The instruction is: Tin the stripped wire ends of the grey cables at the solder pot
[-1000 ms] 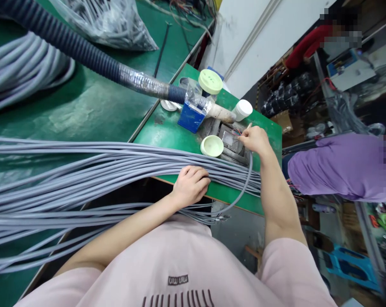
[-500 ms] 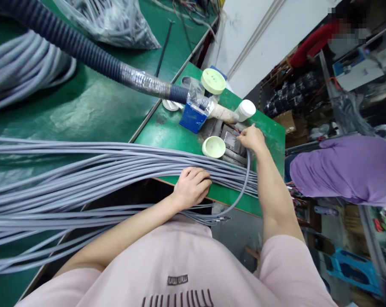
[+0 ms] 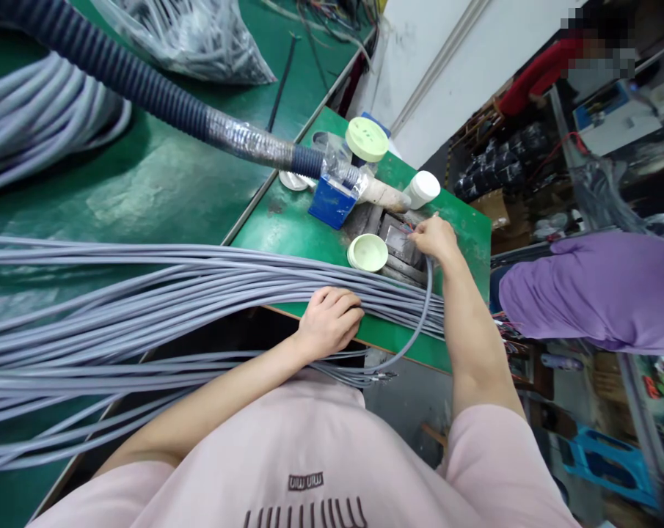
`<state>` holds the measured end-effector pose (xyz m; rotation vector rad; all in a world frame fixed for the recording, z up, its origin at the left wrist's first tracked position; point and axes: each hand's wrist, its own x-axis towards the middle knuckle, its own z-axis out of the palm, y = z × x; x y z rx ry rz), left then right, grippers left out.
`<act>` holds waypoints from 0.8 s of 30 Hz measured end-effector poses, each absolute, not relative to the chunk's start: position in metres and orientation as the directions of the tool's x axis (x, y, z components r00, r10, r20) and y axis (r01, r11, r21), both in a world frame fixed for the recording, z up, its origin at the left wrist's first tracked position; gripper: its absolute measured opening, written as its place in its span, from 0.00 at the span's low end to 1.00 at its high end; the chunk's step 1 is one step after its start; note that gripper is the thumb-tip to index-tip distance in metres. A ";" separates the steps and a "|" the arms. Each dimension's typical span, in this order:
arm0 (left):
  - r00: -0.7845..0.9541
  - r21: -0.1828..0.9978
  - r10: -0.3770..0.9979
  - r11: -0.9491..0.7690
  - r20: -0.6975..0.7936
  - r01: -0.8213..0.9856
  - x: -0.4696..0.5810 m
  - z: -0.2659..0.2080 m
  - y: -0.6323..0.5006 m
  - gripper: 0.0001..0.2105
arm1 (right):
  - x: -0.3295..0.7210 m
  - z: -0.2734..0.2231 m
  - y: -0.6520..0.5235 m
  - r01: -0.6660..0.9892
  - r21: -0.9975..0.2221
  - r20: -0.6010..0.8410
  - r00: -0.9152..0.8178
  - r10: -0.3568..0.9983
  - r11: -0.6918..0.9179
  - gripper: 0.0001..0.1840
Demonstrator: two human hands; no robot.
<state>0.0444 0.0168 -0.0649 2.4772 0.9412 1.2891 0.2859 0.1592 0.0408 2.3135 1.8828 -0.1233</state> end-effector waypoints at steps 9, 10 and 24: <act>0.354 0.564 0.657 -0.753 0.665 0.338 0.042 -0.058 0.017 0.06 | 0.265 0.069 0.072 0.798 -0.600 0.051 0.116 0.992 -0.063 0.16; 0.323 0.611 0.677 -0.736 0.661 0.292 0.042 -0.055 0.016 0.05 | 0.256 0.068 0.058 0.738 -0.674 0.068 0.122 0.990 -0.045 0.16; 0.033 0.927 0.961 -0.256 0.275 -0.274 0.084 -0.049 0.006 0.08 | 0.196 0.023 -0.016 0.033 -0.998 -0.049 0.142 0.989 -0.054 0.21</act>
